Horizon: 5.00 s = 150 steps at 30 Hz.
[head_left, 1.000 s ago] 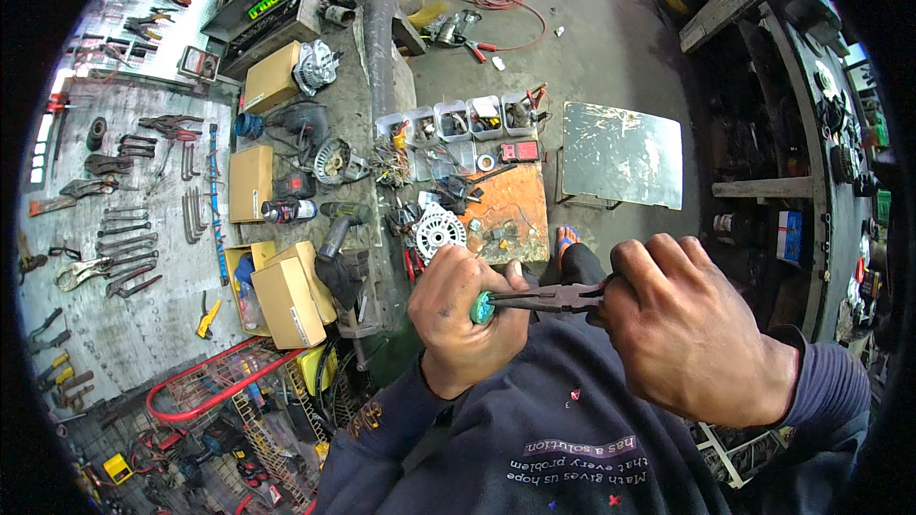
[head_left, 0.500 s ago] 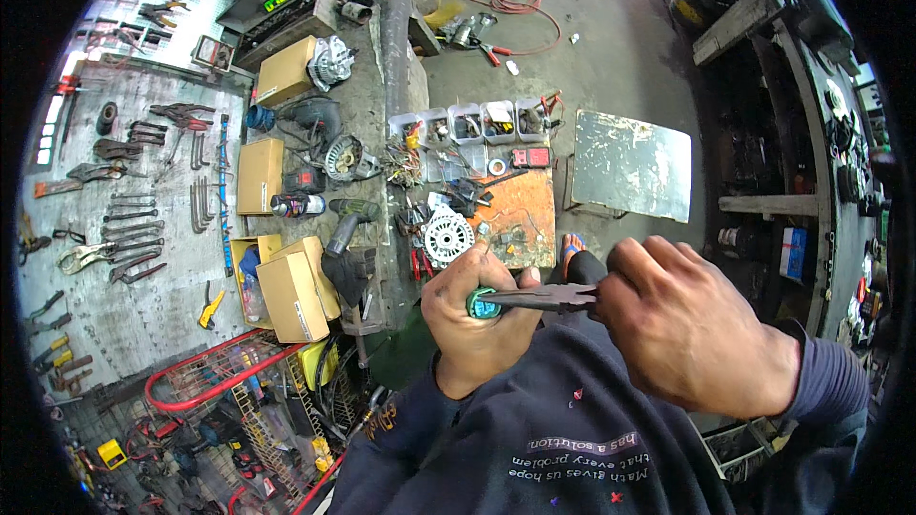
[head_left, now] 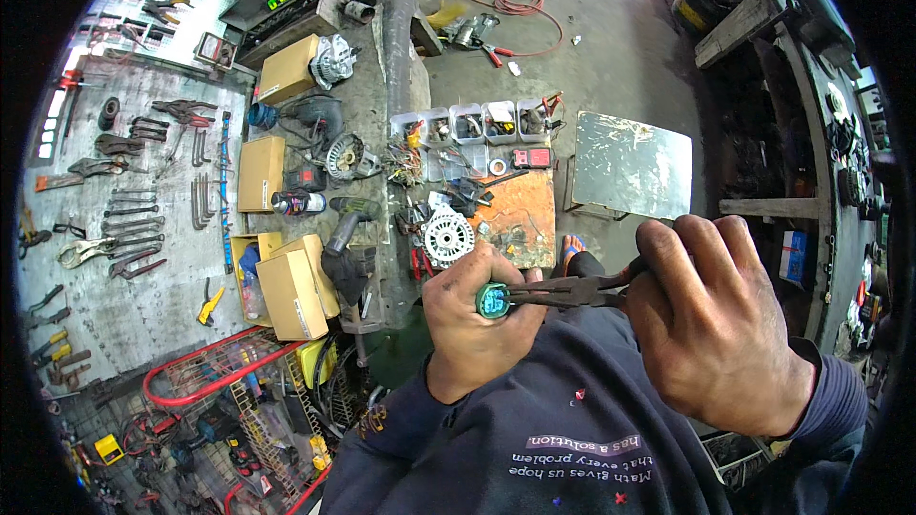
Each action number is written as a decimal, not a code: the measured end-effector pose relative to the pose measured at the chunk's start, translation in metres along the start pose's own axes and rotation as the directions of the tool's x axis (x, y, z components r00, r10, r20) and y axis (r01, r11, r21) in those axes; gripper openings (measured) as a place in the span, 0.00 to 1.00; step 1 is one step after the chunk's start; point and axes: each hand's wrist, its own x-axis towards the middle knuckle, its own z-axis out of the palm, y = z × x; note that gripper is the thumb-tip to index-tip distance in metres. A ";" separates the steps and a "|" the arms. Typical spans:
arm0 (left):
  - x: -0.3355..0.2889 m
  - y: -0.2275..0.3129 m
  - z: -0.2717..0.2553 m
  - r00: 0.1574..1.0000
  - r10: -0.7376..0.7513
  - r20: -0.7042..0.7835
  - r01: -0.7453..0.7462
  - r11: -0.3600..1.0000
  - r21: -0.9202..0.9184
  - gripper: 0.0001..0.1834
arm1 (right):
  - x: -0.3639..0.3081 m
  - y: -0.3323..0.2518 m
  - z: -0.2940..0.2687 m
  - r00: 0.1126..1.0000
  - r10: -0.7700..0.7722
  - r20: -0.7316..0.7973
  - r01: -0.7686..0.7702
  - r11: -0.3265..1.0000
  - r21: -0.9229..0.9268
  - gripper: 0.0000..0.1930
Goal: The person manipulates a small green electrical connector with both hands, using pliers to adjust or remove internal components. The person repeatedly opens and closes the connector housing while working in a cluttered workshop.
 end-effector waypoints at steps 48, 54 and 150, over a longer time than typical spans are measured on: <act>0.009 -0.029 -0.010 0.948 0.269 -0.170 -0.204 0.924 0.323 0.16 | 0.010 -0.031 0.078 0.762 0.094 0.640 -0.646 0.051 0.762 0.15; 0.011 -0.035 -0.007 0.919 0.296 -0.259 -0.219 0.933 0.287 0.16 | 0.011 -0.044 0.087 0.777 0.018 0.630 -0.608 -0.242 0.756 0.20; -0.001 -0.016 -0.046 0.978 0.151 -0.143 -0.130 0.980 0.150 0.20 | 0.013 -0.023 0.038 0.982 0.178 -0.071 -0.136 0.909 0.394 0.11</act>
